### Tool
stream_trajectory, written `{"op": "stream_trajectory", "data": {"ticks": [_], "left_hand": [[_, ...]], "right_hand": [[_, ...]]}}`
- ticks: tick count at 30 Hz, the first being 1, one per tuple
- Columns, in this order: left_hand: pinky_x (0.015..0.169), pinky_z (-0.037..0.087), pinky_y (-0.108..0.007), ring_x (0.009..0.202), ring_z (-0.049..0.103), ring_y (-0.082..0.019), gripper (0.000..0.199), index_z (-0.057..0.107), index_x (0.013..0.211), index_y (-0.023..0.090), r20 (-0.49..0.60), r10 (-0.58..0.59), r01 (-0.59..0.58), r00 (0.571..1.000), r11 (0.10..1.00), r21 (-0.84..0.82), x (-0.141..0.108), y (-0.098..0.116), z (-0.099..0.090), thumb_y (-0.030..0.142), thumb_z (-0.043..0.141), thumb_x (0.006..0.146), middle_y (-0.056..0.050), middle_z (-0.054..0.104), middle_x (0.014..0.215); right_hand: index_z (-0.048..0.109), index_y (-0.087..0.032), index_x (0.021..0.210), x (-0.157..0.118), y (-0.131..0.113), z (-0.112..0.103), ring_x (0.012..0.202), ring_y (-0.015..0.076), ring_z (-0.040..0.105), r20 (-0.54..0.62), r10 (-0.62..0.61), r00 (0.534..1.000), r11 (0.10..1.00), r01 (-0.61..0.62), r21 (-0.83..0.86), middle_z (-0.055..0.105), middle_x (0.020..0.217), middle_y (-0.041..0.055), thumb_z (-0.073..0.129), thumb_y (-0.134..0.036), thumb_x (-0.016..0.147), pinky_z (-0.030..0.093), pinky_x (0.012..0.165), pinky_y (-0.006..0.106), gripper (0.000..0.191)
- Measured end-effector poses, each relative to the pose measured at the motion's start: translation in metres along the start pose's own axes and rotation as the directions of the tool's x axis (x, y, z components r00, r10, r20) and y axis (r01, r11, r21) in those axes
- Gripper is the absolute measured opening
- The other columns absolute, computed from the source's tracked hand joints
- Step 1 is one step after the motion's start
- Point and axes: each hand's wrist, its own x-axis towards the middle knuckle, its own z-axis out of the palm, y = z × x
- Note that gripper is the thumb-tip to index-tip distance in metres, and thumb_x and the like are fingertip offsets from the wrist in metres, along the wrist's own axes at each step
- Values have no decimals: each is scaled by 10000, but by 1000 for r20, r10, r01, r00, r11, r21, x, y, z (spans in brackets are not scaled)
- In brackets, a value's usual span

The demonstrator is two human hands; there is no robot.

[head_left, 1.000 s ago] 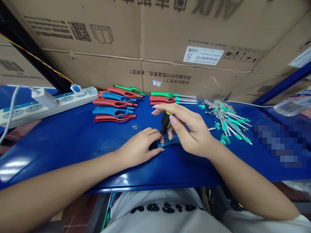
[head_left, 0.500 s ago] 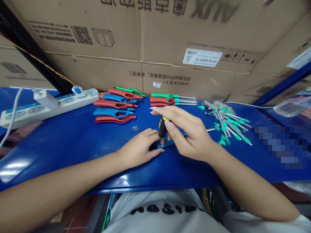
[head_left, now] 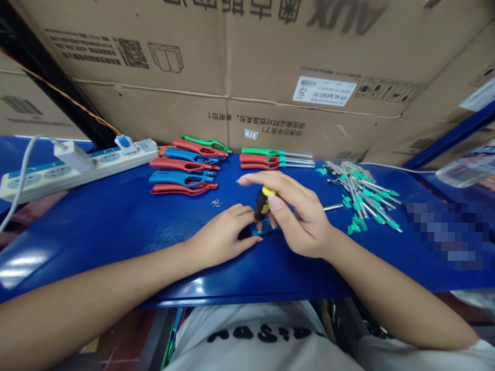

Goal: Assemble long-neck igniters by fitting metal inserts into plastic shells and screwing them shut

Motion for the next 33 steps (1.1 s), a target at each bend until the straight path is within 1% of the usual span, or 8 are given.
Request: {"op": "stream_trajectory", "data": {"ticks": [3, 7, 13, 16, 20, 25, 28, 33], "left_hand": [[987, 497, -418, 1106, 610, -262, 153, 637, 1089, 185, 7, -20, 20, 1000, 1000, -2, 0, 2, -1, 267, 603, 964, -65, 669, 1124], [929, 516, -410, 1020, 616, -248, 164, 633, 1076, 181, -9, -23, 23, 1000, 999, 24, 0, 3, 0, 289, 627, 953, -56, 662, 1046], [976, 499, -450, 1088, 610, -267, 134, 667, 1012, 195, 1, -6, 6, 1000, 1000, -4, 2, 0, 0, 306, 651, 940, -82, 672, 1114], [978, 495, -440, 1103, 606, -269, 143, 662, 1028, 193, 1, -7, 7, 1000, 1000, 4, 1, 0, 0, 305, 655, 939, -82, 668, 1139], [946, 504, -416, 1043, 619, -249, 149, 643, 1050, 193, -13, 2, -1, 1000, 1000, 25, 1, 1, 1, 294, 658, 941, -68, 669, 1093], [978, 493, -428, 1100, 608, -265, 126, 644, 1006, 198, -11, 1, -1, 1000, 1000, 14, 1, 0, 2, 298, 667, 934, -71, 667, 1111], [957, 507, -414, 1060, 626, -250, 117, 635, 1006, 196, -41, -7, 6, 999, 1000, -5, 0, -2, 4, 270, 674, 924, -56, 682, 1070], [903, 531, -405, 987, 655, -243, 105, 641, 965, 198, -56, -30, 30, 998, 1000, -4, 0, 1, 4, 271, 693, 910, -32, 697, 953]], "right_hand": [[636, -206, 1208, 2, 0, -2, 907, 156, 685, 28, -26, 999, 1000, 26, 17, 727, 1038, 66, 495, -192, 1001, 573, 791, 301, 251], [679, -210, 972, 0, 6, -2, 714, 151, 641, -83, -132, 988, 965, 108, -241, 692, 786, 26, 665, -306, 935, 536, 641, 269, 104], [590, -199, 1322, 1, 5, -5, 1186, 207, 642, 38, -74, 997, 986, 79, -144, 682, 1281, 105, 369, -218, 1037, 559, 959, 377, 361], [651, -215, 1206, 3, 6, -3, 993, 180, 694, -17, -74, 997, 996, 73, -60, 741, 1075, 66, 489, -212, 1005, 583, 870, 336, 258], [697, -205, 1033, 1, 12, -3, 786, 170, 677, -127, -150, 980, 970, 121, -212, 724, 867, 48, 680, -231, 912, 580, 728, 296, 125], [593, -153, 1306, 0, 11, -9, 1158, 218, 655, 60, -156, 986, 981, 161, -109, 699, 1207, 132, 451, -163, 994, 564, 945, 368, 342], [616, -180, 1266, 3, 8, -10, 1070, 184, 683, 69, -148, 986, 989, 148, 13, 726, 1128, 90, 451, -166, 1003, 575, 907, 338, 310], [678, -215, 1121, 3, 9, -10, 917, 159, 697, 55, -162, 985, 966, 169, -194, 737, 1017, 60, 590, -254, 980, 570, 762, 265, 170]]}}
